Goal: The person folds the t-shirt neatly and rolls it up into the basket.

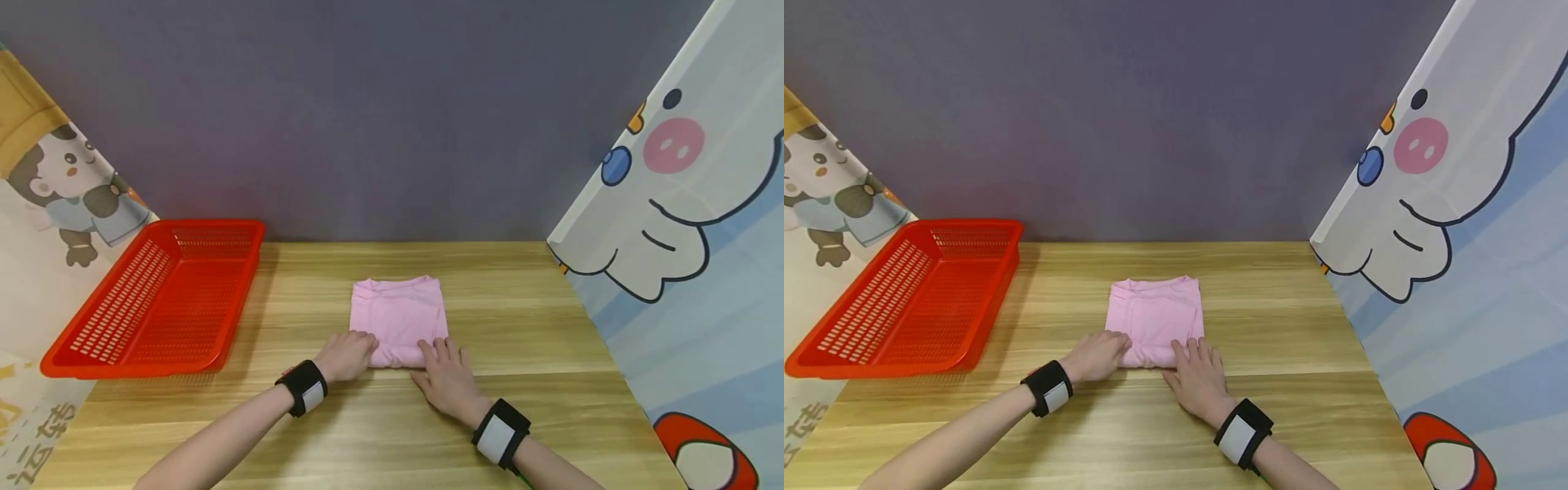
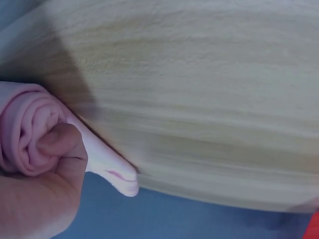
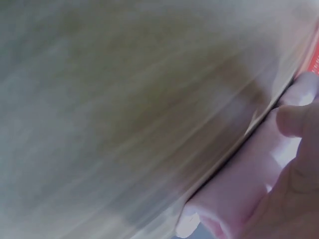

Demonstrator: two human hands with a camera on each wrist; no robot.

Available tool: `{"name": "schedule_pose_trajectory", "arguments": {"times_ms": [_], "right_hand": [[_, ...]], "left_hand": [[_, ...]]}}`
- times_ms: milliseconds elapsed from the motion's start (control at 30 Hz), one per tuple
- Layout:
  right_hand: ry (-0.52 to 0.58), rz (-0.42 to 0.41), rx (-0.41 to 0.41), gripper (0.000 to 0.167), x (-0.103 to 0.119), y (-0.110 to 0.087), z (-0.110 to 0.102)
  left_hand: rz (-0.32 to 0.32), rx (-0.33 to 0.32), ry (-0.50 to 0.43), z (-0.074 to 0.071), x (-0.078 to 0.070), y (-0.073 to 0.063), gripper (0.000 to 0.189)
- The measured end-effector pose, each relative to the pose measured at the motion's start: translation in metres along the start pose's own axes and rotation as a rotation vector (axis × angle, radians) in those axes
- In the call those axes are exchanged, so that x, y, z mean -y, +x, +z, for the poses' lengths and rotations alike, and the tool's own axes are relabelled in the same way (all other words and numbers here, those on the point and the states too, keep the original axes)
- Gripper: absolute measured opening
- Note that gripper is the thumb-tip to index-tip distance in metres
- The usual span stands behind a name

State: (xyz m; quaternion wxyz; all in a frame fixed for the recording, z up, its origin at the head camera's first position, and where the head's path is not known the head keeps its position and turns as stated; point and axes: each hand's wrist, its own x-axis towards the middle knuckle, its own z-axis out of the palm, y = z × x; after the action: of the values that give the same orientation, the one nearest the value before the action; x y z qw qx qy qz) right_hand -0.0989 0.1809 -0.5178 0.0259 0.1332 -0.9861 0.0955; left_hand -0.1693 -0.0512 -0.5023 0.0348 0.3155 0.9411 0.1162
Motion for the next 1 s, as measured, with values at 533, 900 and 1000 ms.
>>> {"name": "schedule_pose_trajectory", "arguments": {"times_ms": [533, 900, 1000], "right_hand": [[0.056, 0.019, 0.031, 0.054, -0.004, 0.017, 0.013], [0.111, -0.025, 0.037, 0.048, -0.006, 0.021, 0.007], [0.101, -0.017, 0.032, 0.049, -0.004, 0.019, 0.005]], "left_hand": [[0.057, -0.229, 0.259, 0.012, 0.002, 0.003, 0.039], [0.274, -0.400, 0.456, 0.030, 0.011, -0.001, 0.049], [0.261, -0.377, 0.387, 0.033, 0.011, 0.003, 0.042]]}}
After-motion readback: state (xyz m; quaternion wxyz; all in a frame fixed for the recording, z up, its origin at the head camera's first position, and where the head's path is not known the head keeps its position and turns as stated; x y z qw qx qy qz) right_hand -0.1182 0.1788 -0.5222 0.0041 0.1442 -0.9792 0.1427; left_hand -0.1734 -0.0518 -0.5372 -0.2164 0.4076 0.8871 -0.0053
